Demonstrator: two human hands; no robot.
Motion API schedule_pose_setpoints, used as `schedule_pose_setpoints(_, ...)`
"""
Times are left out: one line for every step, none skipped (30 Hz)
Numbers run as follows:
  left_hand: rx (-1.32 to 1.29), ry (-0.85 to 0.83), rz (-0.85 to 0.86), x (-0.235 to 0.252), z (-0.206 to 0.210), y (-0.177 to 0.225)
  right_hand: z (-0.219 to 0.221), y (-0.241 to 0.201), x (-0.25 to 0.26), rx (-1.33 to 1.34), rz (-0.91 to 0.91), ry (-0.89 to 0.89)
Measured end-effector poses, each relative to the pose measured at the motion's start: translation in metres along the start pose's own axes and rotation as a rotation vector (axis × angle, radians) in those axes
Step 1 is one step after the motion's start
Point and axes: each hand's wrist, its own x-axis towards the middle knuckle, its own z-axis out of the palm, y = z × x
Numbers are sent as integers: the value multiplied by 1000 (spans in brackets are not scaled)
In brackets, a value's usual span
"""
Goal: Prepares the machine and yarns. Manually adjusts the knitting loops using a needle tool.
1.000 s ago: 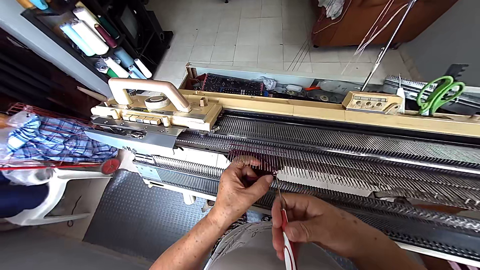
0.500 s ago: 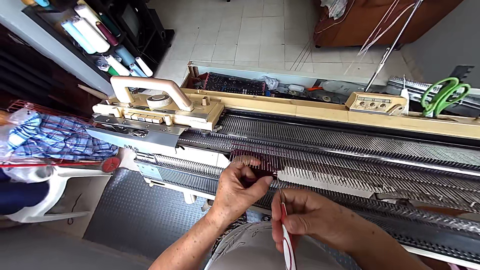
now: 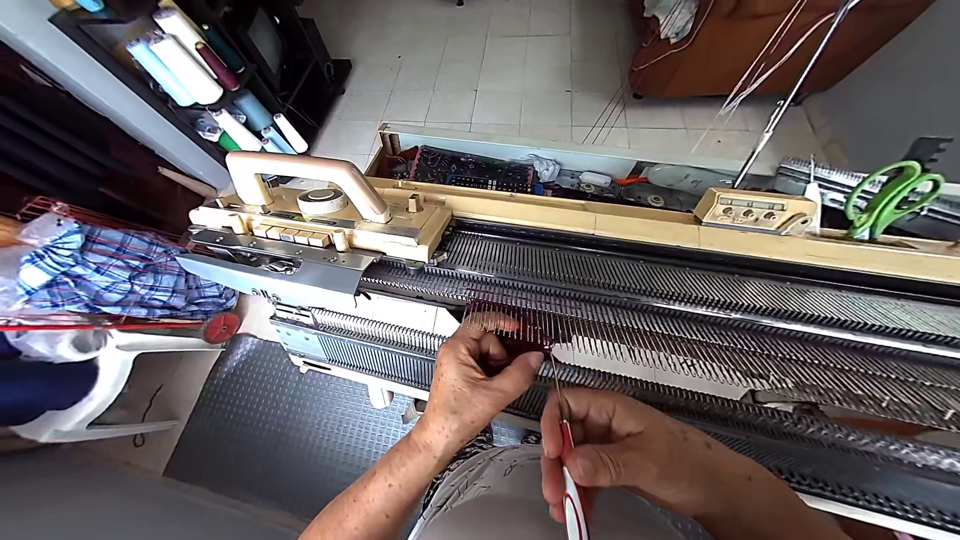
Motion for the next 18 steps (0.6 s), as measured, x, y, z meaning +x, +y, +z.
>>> schedule_pose_setpoints(2,2,4,0,1,1,5,-1,-5,-7,-18,-13)
schedule_pose_setpoints(3,4,6,-1,2,1,8,-1,-9,-12,-28,-25)
schedule_pose_setpoints(2,10,7,-1,3,2,12,-3,-12,-16,-31,-36)
schedule_pose_setpoints(7,19,9,-1,4,2,15,-5,-15,-20,-26,-45)
schedule_pose_setpoints(11,29,14,-2,5,3,19,-7,-18,-22,-14,-51)
schedule_pose_setpoints(12,35,20,-3,5,3,22,-9,-20,-24,2,-58)
schedule_pose_setpoints(13,36,23,-3,4,3,20,-9,-19,-31,8,-54)
schedule_pose_setpoints(14,29,25,-3,3,2,15,-7,-14,-39,6,-42)
schedule_pose_setpoints(14,22,23,-2,1,1,6,-5,-6,-44,13,-16)
schedule_pose_setpoints(17,17,16,-1,-1,0,-2,-3,4,-31,30,16)
schedule_pose_setpoints(20,12,9,-1,-3,-1,-8,0,11,1,49,41)
schedule_pose_setpoints(20,7,2,0,-4,-1,-10,0,15,28,59,49)
schedule_pose_setpoints(16,7,2,1,-4,-1,-8,0,14,32,53,39)
schedule_pose_setpoints(10,9,5,1,-4,-1,-4,-1,11,24,37,22)
schedule_pose_setpoints(7,10,7,1,-4,-1,2,-2,6,16,18,4)
schedule_pose_setpoints(6,9,7,0,-3,0,6,-3,1,7,1,-10)
schedule_pose_setpoints(9,10,8,0,-2,1,9,-3,-3,-3,-12,-23)
schedule_pose_setpoints(13,14,12,-1,-1,3,12,-4,-6,-12,-21,-36)
